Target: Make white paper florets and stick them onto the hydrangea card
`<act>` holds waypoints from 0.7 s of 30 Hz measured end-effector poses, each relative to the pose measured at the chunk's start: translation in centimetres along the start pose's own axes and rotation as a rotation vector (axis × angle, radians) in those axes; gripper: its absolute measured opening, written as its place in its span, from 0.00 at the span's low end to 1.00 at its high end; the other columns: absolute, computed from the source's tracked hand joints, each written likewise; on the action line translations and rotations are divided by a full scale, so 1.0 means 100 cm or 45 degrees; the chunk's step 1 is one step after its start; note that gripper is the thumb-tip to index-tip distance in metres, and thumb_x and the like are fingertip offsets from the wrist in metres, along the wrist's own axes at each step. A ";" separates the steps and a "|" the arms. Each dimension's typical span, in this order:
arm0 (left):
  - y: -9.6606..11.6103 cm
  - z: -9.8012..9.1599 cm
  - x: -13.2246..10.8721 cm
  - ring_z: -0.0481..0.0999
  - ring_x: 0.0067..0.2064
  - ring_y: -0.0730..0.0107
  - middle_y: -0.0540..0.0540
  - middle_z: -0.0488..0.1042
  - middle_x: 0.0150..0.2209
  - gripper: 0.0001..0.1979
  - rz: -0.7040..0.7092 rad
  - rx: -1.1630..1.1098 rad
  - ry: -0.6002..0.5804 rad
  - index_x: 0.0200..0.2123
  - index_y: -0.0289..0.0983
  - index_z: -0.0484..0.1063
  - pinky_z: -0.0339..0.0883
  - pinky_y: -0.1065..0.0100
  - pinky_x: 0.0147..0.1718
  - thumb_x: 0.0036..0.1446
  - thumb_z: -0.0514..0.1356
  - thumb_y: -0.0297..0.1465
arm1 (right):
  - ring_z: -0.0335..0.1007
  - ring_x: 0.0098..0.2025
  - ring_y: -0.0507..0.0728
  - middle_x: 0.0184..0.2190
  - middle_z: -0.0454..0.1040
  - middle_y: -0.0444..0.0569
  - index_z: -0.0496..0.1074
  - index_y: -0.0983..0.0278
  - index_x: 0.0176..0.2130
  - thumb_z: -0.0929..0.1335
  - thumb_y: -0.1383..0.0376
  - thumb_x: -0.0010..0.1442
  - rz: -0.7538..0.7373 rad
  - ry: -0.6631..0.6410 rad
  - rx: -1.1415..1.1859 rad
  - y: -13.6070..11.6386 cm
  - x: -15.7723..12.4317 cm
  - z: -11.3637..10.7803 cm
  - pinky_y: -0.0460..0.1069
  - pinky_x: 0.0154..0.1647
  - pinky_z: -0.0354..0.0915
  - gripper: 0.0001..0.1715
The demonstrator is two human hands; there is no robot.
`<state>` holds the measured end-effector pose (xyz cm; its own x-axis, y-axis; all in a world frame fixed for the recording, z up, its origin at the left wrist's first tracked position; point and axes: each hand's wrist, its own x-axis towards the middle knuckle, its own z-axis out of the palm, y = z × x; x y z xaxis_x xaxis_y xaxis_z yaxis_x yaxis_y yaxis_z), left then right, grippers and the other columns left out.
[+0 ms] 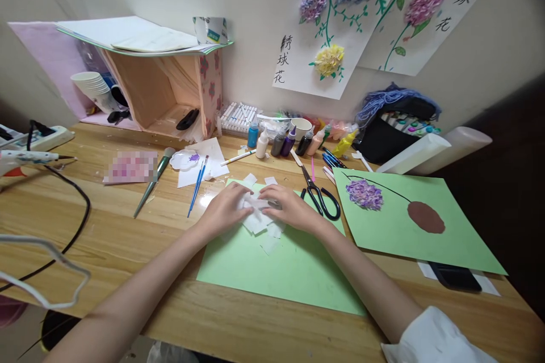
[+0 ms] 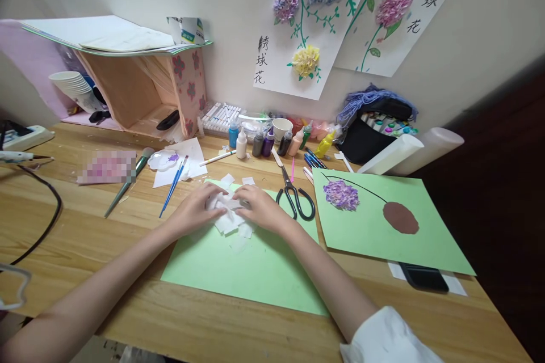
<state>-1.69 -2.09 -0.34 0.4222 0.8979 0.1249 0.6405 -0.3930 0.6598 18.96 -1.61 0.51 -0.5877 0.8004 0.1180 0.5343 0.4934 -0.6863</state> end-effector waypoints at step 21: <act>0.006 -0.018 0.007 0.67 0.52 0.61 0.45 0.73 0.48 0.13 -0.088 -0.394 0.376 0.41 0.39 0.74 0.57 0.60 0.53 0.58 0.53 0.35 | 0.66 0.49 0.56 0.42 0.73 0.47 0.72 0.60 0.38 0.60 0.74 0.56 0.028 0.468 0.192 -0.016 0.000 -0.027 0.55 0.53 0.58 0.16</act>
<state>-2.14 -1.32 1.50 0.1546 0.9560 0.2494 0.4191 -0.2921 0.8597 19.74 -1.53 3.50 -0.3060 0.8921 0.3323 0.4330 0.4413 -0.7860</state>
